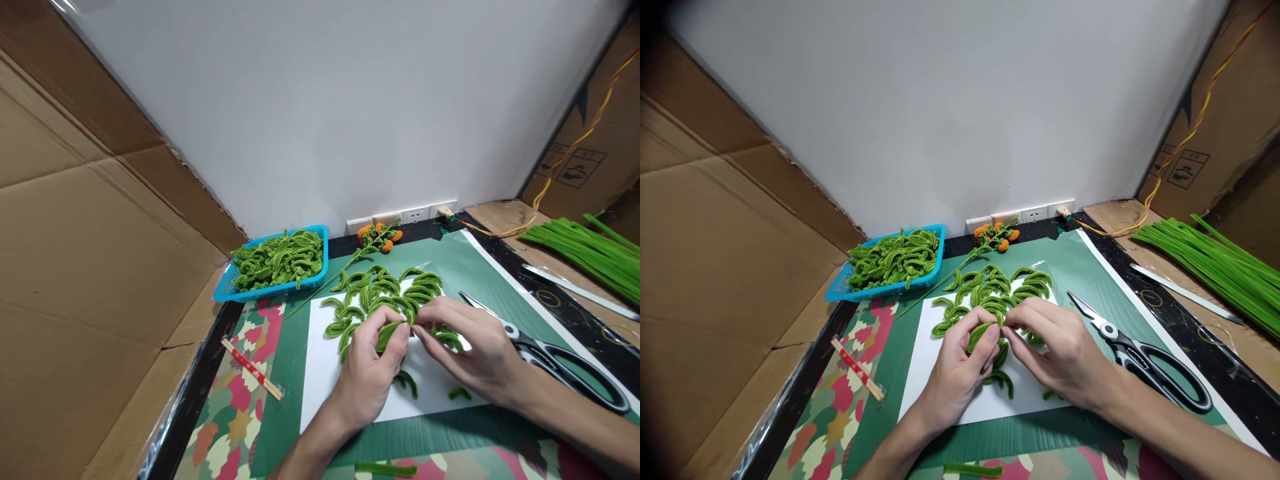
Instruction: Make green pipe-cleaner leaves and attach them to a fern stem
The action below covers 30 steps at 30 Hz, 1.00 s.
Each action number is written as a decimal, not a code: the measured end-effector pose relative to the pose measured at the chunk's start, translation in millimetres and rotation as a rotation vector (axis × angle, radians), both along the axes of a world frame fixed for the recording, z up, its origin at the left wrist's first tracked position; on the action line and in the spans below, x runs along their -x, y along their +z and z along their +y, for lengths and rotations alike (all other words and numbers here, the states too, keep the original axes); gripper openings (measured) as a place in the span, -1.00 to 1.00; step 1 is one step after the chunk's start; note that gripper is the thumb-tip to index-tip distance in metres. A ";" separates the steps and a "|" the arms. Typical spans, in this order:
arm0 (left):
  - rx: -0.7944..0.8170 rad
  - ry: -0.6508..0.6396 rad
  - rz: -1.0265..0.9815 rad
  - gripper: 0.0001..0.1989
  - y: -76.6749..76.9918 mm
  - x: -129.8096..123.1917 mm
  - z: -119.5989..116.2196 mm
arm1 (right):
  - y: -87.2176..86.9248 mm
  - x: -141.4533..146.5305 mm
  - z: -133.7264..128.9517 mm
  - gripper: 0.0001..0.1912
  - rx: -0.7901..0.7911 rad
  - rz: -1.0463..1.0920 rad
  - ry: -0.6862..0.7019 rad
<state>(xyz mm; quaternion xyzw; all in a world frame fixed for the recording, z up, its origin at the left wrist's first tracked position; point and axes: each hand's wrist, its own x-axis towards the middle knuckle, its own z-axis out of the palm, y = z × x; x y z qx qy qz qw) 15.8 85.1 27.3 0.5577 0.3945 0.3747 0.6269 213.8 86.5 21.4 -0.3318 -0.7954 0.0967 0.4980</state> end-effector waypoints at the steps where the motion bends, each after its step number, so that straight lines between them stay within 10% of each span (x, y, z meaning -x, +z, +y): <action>1: 0.021 -0.009 -0.034 -0.68 -0.2 -0.1 0.6 | -2.0 -0.1 0.1 -0.85 -0.015 0.002 -0.002; 20: 0.183 -0.112 -0.174 -0.65 4.7 4.2 8.6 | -3.8 -4.4 0.8 -0.85 0.203 0.080 0.113; 30: 0.307 -0.227 -0.245 -0.65 10.3 6.5 10.5 | -0.7 -6.7 -0.8 -0.83 0.076 -0.014 0.170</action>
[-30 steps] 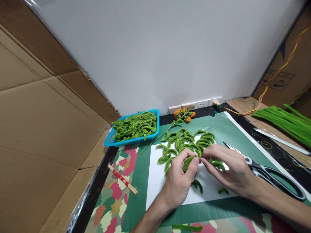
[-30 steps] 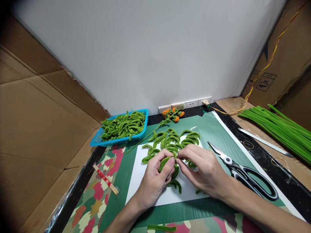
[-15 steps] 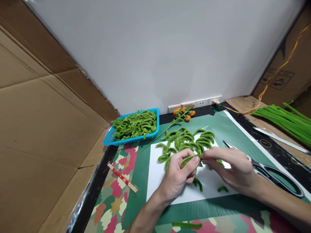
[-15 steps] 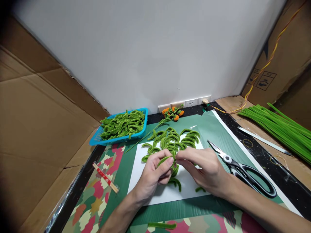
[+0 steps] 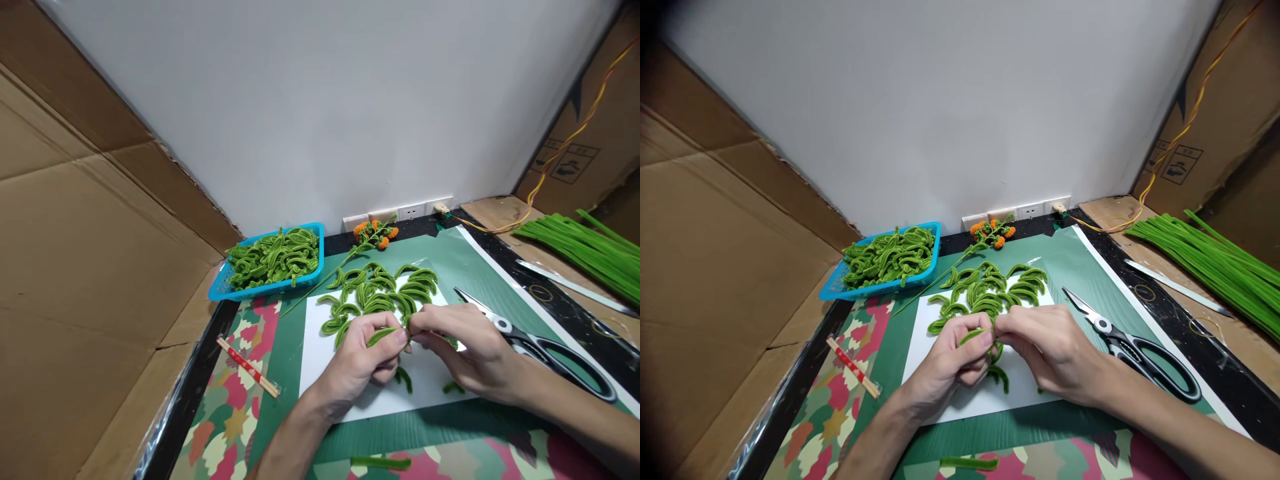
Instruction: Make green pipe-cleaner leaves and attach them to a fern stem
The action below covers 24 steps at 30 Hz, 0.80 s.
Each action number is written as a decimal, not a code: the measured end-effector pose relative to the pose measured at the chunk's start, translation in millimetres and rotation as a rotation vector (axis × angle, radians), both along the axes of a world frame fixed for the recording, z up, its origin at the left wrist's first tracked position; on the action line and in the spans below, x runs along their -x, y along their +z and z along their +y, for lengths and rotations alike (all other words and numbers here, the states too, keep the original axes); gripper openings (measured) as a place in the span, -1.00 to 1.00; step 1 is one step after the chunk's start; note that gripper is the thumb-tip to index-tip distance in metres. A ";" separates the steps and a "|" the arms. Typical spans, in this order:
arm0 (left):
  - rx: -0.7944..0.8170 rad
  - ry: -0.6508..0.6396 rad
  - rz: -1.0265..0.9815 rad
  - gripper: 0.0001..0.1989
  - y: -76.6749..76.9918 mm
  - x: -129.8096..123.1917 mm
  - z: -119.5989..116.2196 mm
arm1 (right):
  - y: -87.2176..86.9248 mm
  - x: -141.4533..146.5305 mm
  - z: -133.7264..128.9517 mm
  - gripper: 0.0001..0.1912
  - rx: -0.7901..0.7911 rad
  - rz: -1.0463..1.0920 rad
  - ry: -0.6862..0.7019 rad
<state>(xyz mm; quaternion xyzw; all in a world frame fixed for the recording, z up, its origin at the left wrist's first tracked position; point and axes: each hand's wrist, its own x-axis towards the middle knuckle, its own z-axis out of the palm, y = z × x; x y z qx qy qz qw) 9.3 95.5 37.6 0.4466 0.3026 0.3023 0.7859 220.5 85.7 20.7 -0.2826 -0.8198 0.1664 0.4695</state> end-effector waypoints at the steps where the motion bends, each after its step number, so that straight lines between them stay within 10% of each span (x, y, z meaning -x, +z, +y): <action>1: 0.011 -0.001 -0.005 -0.66 0.2 -0.2 -0.4 | 1.6 0.9 -0.4 -0.83 0.018 0.012 0.004; 24: 0.171 -0.092 -0.130 -0.71 3.5 -1.3 -3.5 | -5.9 -1.6 -0.7 -0.80 -0.117 0.003 -0.015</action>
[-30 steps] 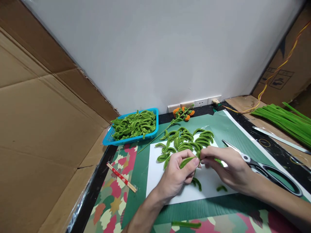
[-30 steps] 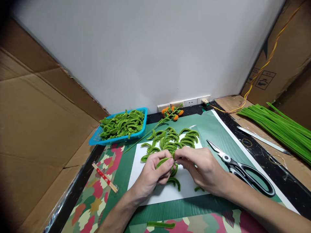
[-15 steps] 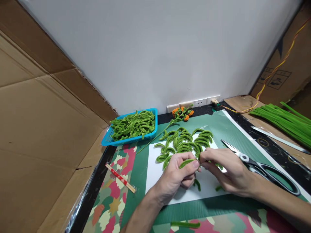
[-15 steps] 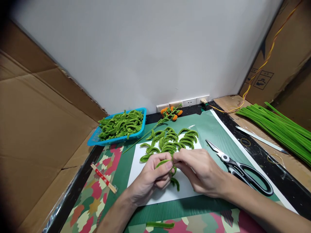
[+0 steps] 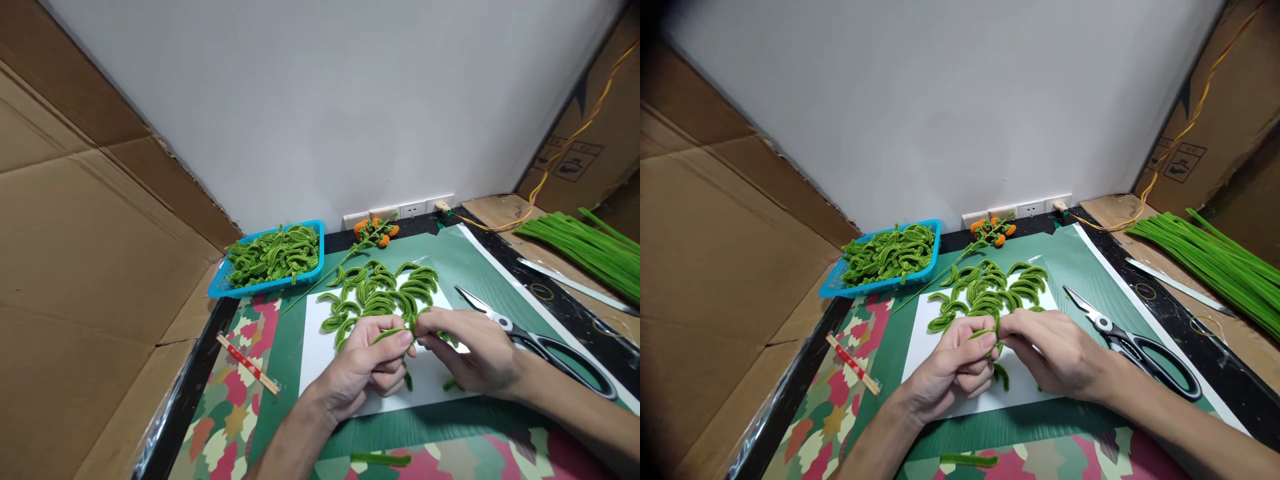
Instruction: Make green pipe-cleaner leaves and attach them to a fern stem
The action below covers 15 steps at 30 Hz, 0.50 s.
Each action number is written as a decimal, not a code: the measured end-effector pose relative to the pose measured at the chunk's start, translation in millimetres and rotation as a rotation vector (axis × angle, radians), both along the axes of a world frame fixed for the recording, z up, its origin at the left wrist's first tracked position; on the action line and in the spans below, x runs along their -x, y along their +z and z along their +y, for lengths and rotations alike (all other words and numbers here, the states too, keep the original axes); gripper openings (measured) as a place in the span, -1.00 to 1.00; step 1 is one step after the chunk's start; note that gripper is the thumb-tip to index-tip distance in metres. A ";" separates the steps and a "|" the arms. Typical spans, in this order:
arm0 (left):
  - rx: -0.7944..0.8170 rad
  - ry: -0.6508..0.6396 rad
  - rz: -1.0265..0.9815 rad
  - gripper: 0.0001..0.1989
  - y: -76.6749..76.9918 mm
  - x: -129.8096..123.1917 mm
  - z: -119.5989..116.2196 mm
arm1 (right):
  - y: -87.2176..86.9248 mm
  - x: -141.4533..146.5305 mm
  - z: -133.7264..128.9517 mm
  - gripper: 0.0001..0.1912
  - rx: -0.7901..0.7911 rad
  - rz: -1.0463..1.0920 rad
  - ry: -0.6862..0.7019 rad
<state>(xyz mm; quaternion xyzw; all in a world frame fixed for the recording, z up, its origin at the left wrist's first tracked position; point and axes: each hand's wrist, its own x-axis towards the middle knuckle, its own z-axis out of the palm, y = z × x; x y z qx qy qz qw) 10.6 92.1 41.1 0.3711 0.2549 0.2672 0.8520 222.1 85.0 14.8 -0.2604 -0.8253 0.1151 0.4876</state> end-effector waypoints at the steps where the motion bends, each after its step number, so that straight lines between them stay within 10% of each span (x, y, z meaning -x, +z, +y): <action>1: 0.002 -0.005 -0.005 -0.72 0.0 0.1 -0.3 | -0.4 0.4 -0.7 -0.80 0.024 0.002 0.002; 15: -0.118 0.060 0.108 -0.65 1.8 1.3 3.4 | 3.5 1.0 4.5 -0.81 0.169 0.188 -0.087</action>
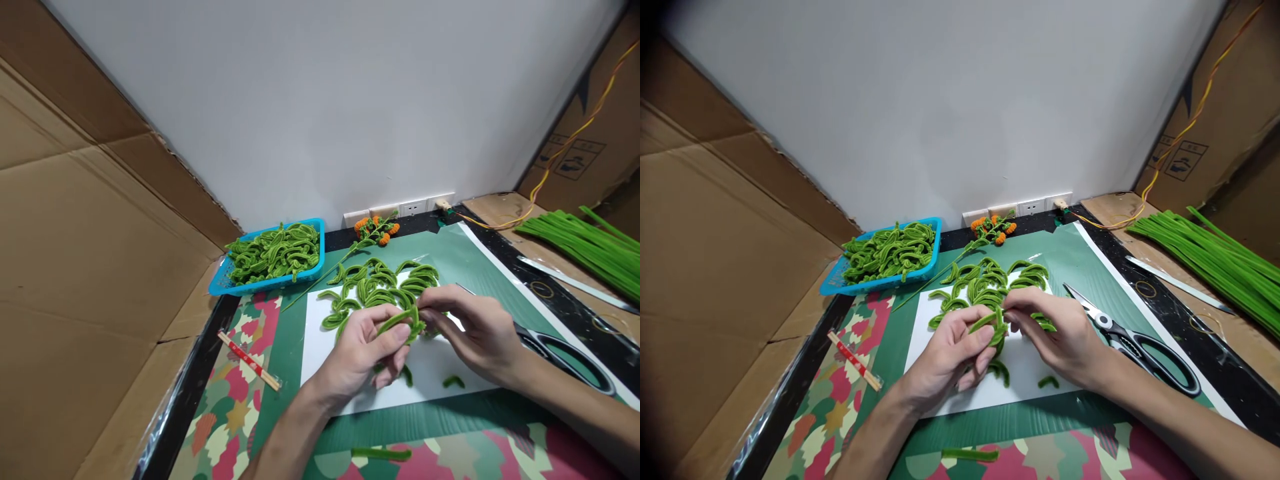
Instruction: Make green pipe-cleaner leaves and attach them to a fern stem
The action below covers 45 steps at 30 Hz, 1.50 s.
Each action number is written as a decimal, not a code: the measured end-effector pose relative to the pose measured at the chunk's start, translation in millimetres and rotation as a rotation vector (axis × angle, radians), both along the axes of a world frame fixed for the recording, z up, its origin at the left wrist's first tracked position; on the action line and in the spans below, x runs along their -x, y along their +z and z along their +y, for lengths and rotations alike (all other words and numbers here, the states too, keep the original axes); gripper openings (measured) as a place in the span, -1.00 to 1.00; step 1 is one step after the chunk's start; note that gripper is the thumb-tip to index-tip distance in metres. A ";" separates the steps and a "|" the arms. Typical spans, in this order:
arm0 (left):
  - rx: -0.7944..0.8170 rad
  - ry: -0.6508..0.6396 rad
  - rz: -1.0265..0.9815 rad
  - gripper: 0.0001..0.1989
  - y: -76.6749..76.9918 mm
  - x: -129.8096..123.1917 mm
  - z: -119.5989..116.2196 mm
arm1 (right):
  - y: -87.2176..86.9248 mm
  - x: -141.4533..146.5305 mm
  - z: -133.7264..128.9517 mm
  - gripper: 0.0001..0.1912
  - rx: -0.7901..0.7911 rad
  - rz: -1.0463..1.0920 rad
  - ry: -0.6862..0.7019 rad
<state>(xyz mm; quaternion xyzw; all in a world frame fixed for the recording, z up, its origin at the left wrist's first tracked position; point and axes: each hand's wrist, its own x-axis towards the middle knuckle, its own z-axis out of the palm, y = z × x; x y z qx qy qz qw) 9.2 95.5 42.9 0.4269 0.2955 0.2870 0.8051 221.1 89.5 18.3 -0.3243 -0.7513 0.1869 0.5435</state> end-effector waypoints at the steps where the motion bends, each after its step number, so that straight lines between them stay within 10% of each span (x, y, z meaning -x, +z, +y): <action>1: -0.048 -0.011 0.024 -0.63 -0.4 -0.4 -0.1 | 0.2 -0.5 0.4 -0.80 -0.021 -0.018 -0.019; 25: -0.380 0.152 0.332 -0.71 -4.0 -11.4 -17.6 | 3.4 6.1 -7.5 -0.73 -0.169 -0.221 -0.173; 34: -0.241 0.102 0.145 -0.76 -5.7 -12.0 -15.7 | 6.8 3.1 -9.8 -0.91 0.048 -0.065 -0.070; 45: -0.172 0.111 0.069 -0.71 -10.7 -10.3 -8.1 | 0.6 3.9 -6.7 -0.81 -0.071 -0.086 -0.077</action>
